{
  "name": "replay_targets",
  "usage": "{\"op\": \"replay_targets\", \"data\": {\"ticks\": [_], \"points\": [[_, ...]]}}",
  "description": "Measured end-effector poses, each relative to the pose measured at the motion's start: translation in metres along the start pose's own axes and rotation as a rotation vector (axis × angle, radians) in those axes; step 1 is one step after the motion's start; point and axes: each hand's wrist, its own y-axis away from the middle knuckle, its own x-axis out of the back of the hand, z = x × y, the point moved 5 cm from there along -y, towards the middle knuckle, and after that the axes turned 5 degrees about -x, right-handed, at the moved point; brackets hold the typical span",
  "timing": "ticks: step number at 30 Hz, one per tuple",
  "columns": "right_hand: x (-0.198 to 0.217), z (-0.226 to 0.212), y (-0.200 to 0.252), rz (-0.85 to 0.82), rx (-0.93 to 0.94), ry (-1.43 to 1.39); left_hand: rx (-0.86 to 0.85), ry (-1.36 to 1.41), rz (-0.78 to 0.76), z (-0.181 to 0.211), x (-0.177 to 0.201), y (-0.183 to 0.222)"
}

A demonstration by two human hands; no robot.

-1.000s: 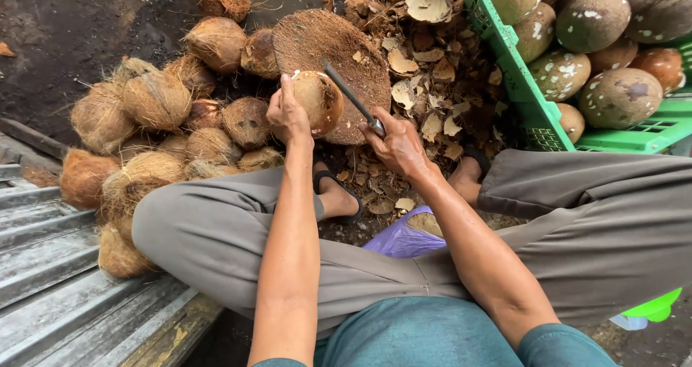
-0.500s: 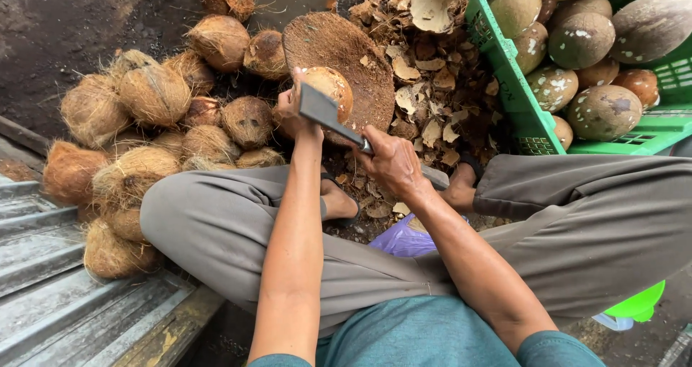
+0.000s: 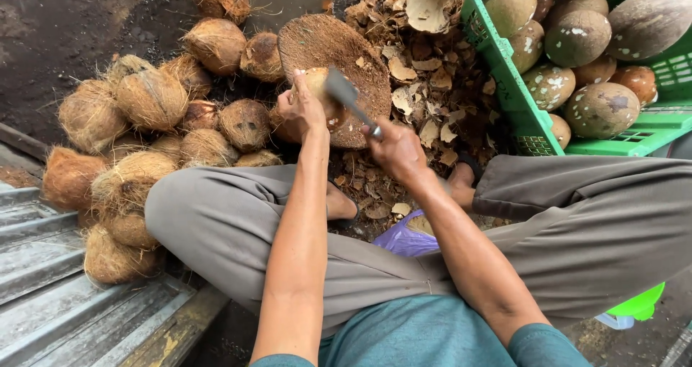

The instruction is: Peeling the outer husk off coconuts using a knife

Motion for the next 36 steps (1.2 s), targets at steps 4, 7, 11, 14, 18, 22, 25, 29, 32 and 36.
{"op": "replay_targets", "data": {"ticks": [4,7,11,14,18,22,25,29,32,36], "points": [[0.018,0.010,0.004,0.048,-0.071,-0.083,-0.111,0.025,0.131,0.022,0.022,0.026],[0.016,-0.009,0.003,0.002,-0.058,-0.087,-0.294,0.406,0.275,0.003,-0.016,-0.011],[-0.007,0.010,-0.002,-0.083,-0.082,0.122,-0.002,0.147,0.078,0.079,0.059,0.087],[0.004,0.018,-0.014,0.048,-0.089,0.010,-0.168,0.395,0.123,0.063,0.040,0.063],[0.020,-0.010,-0.002,-0.055,-0.149,-0.085,-0.299,0.371,0.187,0.017,-0.007,0.010],[-0.003,0.032,-0.025,-0.071,-0.280,-0.064,-0.228,-0.027,-0.127,-0.002,-0.024,-0.023],[0.024,0.017,-0.009,-0.062,-0.272,-0.228,-0.451,-0.090,-0.221,0.006,-0.009,-0.005],[0.015,0.006,-0.014,-0.014,-0.225,-0.273,-1.572,-0.141,0.059,0.060,0.021,0.046],[-0.006,0.029,-0.011,-0.080,-0.192,-0.241,-0.541,-0.188,-0.275,0.070,0.050,0.053],[0.016,0.025,-0.010,-0.100,-0.301,-0.263,-0.477,-0.061,-0.306,0.084,0.058,0.061]]}}
